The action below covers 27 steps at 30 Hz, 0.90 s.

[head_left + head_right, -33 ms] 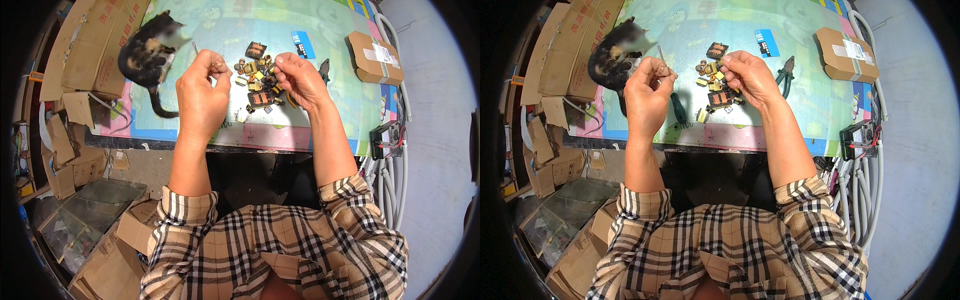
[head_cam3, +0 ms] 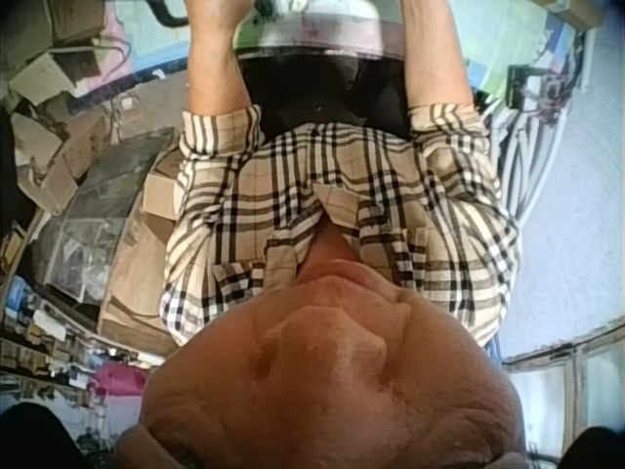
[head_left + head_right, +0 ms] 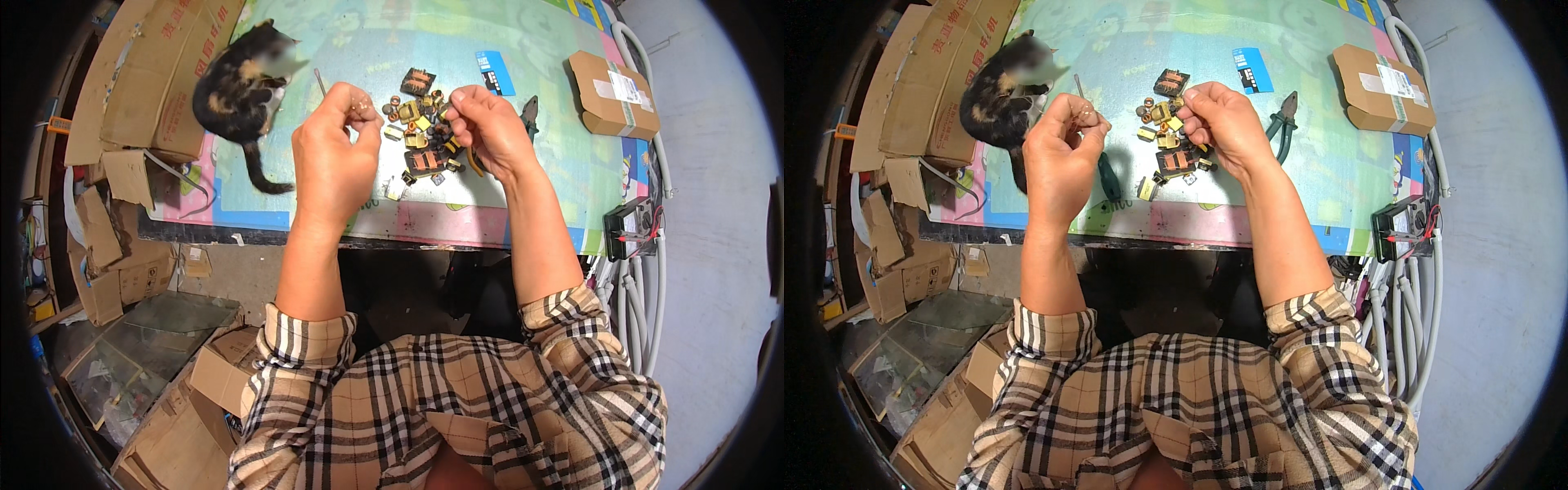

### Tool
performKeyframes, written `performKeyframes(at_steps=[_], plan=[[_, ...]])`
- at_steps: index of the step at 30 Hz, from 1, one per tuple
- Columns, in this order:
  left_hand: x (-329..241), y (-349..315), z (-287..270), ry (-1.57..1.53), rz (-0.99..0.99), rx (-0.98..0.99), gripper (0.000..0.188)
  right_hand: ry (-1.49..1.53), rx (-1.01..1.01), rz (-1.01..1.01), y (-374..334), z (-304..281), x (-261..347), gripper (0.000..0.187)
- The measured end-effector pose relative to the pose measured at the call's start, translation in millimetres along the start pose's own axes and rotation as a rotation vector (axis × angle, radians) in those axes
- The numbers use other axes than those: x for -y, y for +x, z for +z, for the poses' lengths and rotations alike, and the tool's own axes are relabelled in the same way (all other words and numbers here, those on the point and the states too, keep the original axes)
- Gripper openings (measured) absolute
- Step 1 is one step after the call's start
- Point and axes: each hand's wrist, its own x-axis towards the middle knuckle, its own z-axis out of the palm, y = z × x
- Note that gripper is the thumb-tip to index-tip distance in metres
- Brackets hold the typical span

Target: The person assembles small electronic components on a cluttered workbench, using a screwdriver and pliers to manipulate and connect parts. A cat is present on the table, and the person briefly touches it while continuing the assembly.

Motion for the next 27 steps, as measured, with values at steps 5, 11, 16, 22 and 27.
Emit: performKeyframes(at_steps=[5,11,16,22,27], plan=[[2.1,0.4,0.0,0.011,0.029,-0.007,0.009,-0.036,-0.081,-0.007,0.1,-3.2,-0.3,0.021],[2.1,1.1,-2.6,0.041,0.038,-0.012,0.012,0.419,0.158,0.141,4.4,-22.9,0.1,0.024],[5.2,2.4,-5.5,0.061,0.029,-0.004,0.015,0.781,0.249,0.230,2.6,-20.6,5.0,0.023],[2.3,2.7,-7.1,0.043,0.006,-0.016,0.013,0.497,0.192,0.060,2.4,-18.5,4.2,0.020],[5.5,3.0,-7.4,0.019,0.004,-0.023,0.010,0.470,0.126,0.033,3.6,-17.4,-0.1,0.017]])
